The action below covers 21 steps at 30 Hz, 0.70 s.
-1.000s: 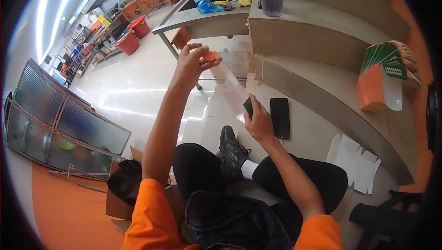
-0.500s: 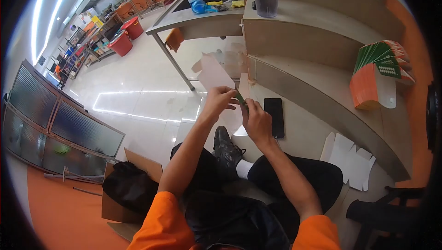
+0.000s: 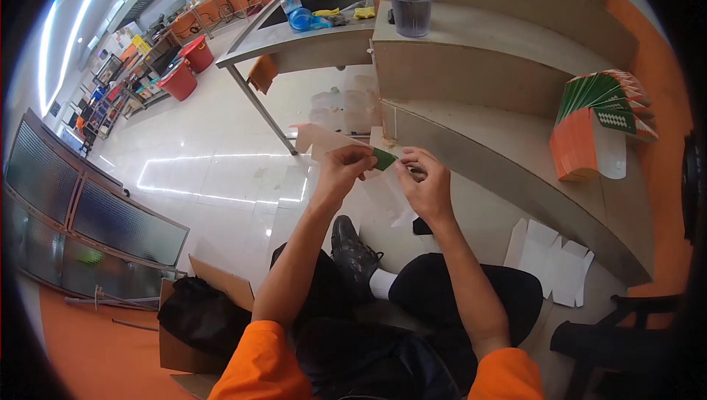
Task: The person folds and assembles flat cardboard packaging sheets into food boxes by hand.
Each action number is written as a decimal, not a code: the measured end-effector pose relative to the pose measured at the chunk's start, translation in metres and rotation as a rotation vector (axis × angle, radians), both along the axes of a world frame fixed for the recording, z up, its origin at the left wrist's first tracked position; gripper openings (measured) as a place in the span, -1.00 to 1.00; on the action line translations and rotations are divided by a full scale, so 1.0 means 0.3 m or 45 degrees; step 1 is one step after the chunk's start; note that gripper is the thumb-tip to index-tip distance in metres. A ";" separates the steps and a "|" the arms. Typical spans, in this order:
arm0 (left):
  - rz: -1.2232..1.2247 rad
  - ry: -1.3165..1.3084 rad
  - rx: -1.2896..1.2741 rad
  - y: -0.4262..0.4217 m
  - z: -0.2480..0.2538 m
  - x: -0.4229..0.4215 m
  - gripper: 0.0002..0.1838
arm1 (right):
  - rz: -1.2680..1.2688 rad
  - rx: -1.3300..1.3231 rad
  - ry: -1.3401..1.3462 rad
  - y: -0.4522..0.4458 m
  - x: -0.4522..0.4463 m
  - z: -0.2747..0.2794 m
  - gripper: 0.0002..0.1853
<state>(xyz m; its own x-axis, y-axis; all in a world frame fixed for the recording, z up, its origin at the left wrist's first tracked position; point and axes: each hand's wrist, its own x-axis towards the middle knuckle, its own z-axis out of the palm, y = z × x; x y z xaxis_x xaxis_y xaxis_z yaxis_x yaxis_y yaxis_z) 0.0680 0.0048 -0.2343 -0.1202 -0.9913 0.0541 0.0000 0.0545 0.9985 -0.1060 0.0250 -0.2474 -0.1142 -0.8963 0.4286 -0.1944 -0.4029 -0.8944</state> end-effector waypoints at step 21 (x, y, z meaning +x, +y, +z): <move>-0.093 0.454 0.103 0.043 -0.020 -0.118 -0.78 | -0.053 0.062 0.019 -0.017 -0.019 -0.009 -0.87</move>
<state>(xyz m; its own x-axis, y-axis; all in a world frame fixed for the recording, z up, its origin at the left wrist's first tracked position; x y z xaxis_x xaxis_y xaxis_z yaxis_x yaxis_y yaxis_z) 0.0325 0.0177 -0.2401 -0.1782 -0.9836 0.0273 0.3499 -0.0375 0.9360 -0.1117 0.0200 -0.2500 -0.1461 -0.9107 0.3863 -0.2236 -0.3500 -0.9097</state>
